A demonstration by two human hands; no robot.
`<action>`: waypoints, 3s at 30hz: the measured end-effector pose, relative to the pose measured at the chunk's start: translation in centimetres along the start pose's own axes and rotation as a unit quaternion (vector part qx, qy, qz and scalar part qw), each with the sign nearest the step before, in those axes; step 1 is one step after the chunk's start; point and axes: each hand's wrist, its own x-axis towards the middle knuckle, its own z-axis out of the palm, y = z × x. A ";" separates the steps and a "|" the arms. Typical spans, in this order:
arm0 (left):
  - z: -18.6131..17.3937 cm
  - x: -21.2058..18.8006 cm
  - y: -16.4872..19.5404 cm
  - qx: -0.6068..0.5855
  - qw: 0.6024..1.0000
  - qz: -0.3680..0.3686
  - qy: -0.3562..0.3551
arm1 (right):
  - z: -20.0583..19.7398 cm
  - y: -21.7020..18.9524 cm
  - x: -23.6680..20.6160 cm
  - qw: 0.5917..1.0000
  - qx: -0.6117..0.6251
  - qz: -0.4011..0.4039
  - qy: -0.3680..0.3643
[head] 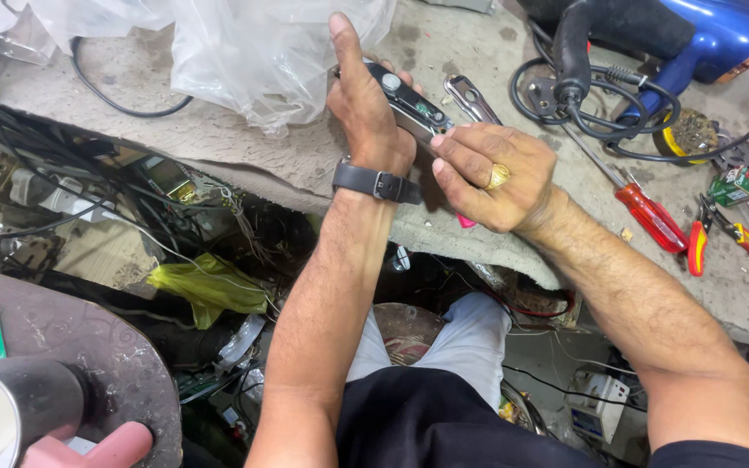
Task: The person disassembles a small electronic device using a screwdriver, removes the circuit board, and uses a soldering iron to work on the board. The person then reassembles the device and secures the screws.
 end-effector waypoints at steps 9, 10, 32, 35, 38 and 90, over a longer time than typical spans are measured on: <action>-0.1 -0.5 -0.6 0.084 0.995 0.018 -0.041 | 0.6 0.4 -0.4 0.995 -0.001 0.090 0.048; -0.3 -0.6 -0.7 0.105 0.993 0.031 -0.054 | 0.8 0.5 -0.4 0.994 -0.003 0.097 0.052; -1.1 -3.1 0.4 0.150 0.968 0.032 -0.198 | -0.6 1.4 -1.9 0.984 -0.027 0.157 0.079; -1.3 -3.1 0.4 0.144 0.961 0.074 -0.223 | -1.8 0.5 -1.7 0.991 -0.021 0.121 0.058; -1.4 -3.1 0.1 0.184 0.926 0.130 -0.302 | -2.4 0.0 -1.5 0.960 0.057 0.231 0.145; -2.1 -2.6 0.8 0.385 0.855 -0.031 -0.346 | -2.5 2.9 -4.0 0.789 0.244 0.543 -0.152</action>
